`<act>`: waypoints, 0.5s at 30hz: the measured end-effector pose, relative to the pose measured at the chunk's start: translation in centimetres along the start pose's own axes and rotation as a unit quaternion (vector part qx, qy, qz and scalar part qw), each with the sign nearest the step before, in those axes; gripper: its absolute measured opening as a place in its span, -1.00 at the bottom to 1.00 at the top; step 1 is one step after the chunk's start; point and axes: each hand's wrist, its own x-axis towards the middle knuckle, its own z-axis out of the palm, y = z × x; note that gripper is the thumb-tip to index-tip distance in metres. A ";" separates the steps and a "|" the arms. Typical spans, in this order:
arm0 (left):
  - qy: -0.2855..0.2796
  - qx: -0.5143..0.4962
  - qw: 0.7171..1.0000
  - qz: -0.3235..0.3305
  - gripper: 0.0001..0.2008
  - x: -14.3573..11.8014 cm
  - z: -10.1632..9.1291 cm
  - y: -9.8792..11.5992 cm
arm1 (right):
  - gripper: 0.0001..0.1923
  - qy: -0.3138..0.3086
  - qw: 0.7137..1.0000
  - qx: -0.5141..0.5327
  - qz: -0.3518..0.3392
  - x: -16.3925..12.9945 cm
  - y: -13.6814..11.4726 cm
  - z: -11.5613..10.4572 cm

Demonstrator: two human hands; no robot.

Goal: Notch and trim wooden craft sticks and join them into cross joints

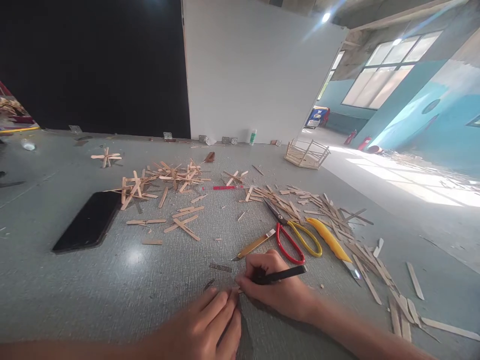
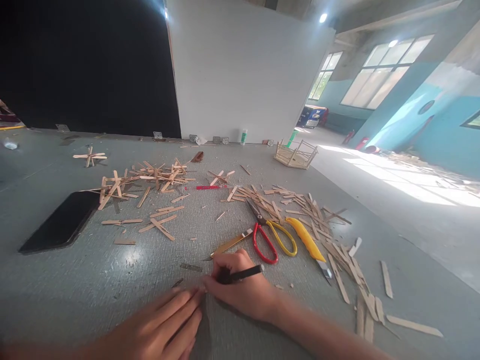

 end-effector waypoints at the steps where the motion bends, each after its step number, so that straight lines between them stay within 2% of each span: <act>1: -0.001 -0.003 1.000 0.000 -0.72 0.0 0.0 0.0 | -0.68 -0.001 1.000 -0.002 -0.001 0.0 0.0 0.0; 15: -0.019 -0.019 1.000 -0.005 -0.70 0.5 -0.5 -0.1 | -0.63 -0.012 1.000 -0.009 -0.009 -0.1 -0.1 0.0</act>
